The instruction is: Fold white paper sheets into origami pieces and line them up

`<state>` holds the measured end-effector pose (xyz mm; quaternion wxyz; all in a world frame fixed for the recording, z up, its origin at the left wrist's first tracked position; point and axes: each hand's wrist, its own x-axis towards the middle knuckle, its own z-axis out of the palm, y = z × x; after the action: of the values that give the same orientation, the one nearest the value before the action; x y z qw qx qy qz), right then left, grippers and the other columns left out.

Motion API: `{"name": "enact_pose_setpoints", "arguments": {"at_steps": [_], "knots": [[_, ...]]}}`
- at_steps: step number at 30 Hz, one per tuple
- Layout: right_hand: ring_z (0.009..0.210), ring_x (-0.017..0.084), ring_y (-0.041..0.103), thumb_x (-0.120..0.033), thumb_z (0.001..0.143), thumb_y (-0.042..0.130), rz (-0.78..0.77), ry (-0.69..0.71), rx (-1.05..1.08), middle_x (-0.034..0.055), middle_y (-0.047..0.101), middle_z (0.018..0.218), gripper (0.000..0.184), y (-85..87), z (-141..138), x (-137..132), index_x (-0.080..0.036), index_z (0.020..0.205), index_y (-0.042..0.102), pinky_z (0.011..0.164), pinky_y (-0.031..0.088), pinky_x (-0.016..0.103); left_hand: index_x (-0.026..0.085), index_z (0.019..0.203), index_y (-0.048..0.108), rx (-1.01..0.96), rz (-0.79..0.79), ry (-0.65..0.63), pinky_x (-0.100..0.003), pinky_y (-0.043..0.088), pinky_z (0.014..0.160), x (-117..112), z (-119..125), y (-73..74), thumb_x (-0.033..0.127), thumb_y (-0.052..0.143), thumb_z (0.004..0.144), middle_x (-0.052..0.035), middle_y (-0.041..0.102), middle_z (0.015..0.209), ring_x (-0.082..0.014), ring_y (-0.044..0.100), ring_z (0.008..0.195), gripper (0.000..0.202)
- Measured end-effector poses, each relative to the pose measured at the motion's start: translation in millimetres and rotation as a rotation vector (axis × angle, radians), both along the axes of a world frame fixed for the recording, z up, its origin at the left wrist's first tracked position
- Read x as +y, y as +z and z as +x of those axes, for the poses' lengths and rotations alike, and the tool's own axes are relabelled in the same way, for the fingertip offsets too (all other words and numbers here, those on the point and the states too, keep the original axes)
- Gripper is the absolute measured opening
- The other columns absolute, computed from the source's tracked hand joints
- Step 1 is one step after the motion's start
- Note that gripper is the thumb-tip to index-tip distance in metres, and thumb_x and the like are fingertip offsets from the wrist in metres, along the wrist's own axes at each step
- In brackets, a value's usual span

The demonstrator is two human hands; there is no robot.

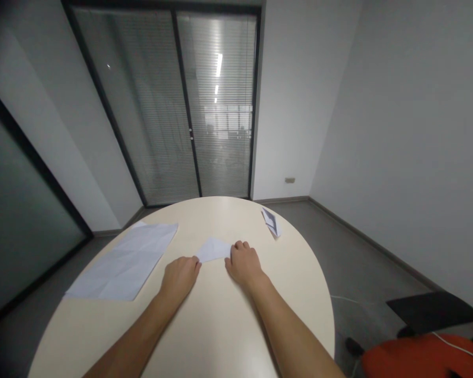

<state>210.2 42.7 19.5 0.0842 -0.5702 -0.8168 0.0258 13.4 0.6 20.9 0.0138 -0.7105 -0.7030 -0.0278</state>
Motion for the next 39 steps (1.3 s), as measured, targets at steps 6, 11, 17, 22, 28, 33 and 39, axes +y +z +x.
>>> {"name": "enact_pose_setpoints", "arguments": {"at_steps": [6, 11, 17, 22, 28, 33, 39], "knots": [[0.147, 0.036, 0.033, -0.037, 0.1, 0.038, -0.065, 0.029, 0.026, 0.0251, 0.035, 0.16, 0.064, -14.5, -10, -4, 0.002, 0.152, 0.039, 0.118, 0.027, 0.048, 0.012, 0.107, 0.07, -0.003, -0.002, -0.039, -0.034, 0.052, 0.079, -4, 7, 1.1, 0.024, 0.048, 0.101, -0.0158, 0.073, 0.106, -0.0274, 0.07, 0.1, 0.026], [0.155, 0.034, 0.016, -0.046, 0.102, 0.03, -0.167, 0.045, 0.037, 0.0217, 0.018, 0.165, 0.073, -17.9, -14, -5, 0.001, 0.158, 0.024, 0.124, 0.015, 0.05, 0.012, 0.115, 0.069, 0.02, 0.03, -0.076, -0.035, 0.053, 0.084, -5, 9, -2.5, 0.022, 0.048, 0.101, -0.0182, 0.067, 0.123, -0.0285, 0.062, 0.113, 0.027], [0.156, 0.032, 0.012, -0.047, 0.103, 0.029, -0.204, 0.016, 0.011, 0.0202, 0.015, 0.166, 0.072, -14.4, -17, -11, -0.003, 0.16, 0.023, 0.125, 0.013, 0.05, 0.015, 0.112, 0.07, -0.014, 0.031, -0.078, -0.035, 0.052, 0.084, -1, 5, -8.5, 0.018, 0.044, 0.101, -0.0167, 0.068, 0.119, -0.0277, 0.06, 0.112, 0.028], [0.154, 0.035, 0.018, -0.047, 0.103, 0.031, -0.215, -0.039, -0.038, 0.0234, 0.019, 0.165, 0.073, -8.5, -21, -17, 0.001, 0.158, 0.026, 0.124, 0.017, 0.05, 0.016, 0.108, 0.071, 0.011, 0.033, -0.08, -0.033, 0.053, 0.081, 0, 1, -7.2, 0.015, 0.041, 0.101, -0.0154, 0.07, 0.109, -0.0264, 0.064, 0.106, 0.032], [0.125, 0.034, 0.06, -0.037, 0.099, 0.047, -0.035, -0.082, -0.007, 0.0253, 0.063, 0.134, 0.047, 3.1, -20, -15, -0.006, 0.129, 0.063, 0.109, 0.037, 0.044, 0.017, 0.106, 0.071, -0.004, 0.036, -0.055, -0.033, 0.052, 0.077, 1, -2, -4.5, 0.016, 0.041, 0.102, -0.0134, 0.072, 0.099, -0.0259, 0.068, 0.096, 0.03], [0.101, 0.029, 0.07, -0.034, 0.099, 0.048, -0.015, -0.127, -0.009, 0.0187, 0.073, 0.11, 0.032, 2.1, -16, -10, -0.013, 0.113, 0.068, 0.084, 0.048, 0.036, 0.018, 0.105, 0.071, -0.003, 0.027, -0.041, -0.032, 0.051, 0.077, 3, -4, -5.5, 0.017, 0.041, 0.102, -0.0121, 0.073, 0.099, -0.0244, 0.07, 0.094, 0.03], [0.096, 0.029, 0.071, -0.033, 0.098, 0.049, 0.006, -0.157, -0.032, 0.018, 0.075, 0.104, 0.029, -1.6, -17, -9, -0.014, 0.107, 0.069, 0.078, 0.047, 0.035, 0.017, 0.103, 0.071, 0.018, 0.021, -0.05, -0.034, 0.051, 0.075, 2, -5, -4.1, 0.016, 0.041, 0.102, -0.0134, 0.073, 0.096, -0.0264, 0.071, 0.092, 0.031]]}}
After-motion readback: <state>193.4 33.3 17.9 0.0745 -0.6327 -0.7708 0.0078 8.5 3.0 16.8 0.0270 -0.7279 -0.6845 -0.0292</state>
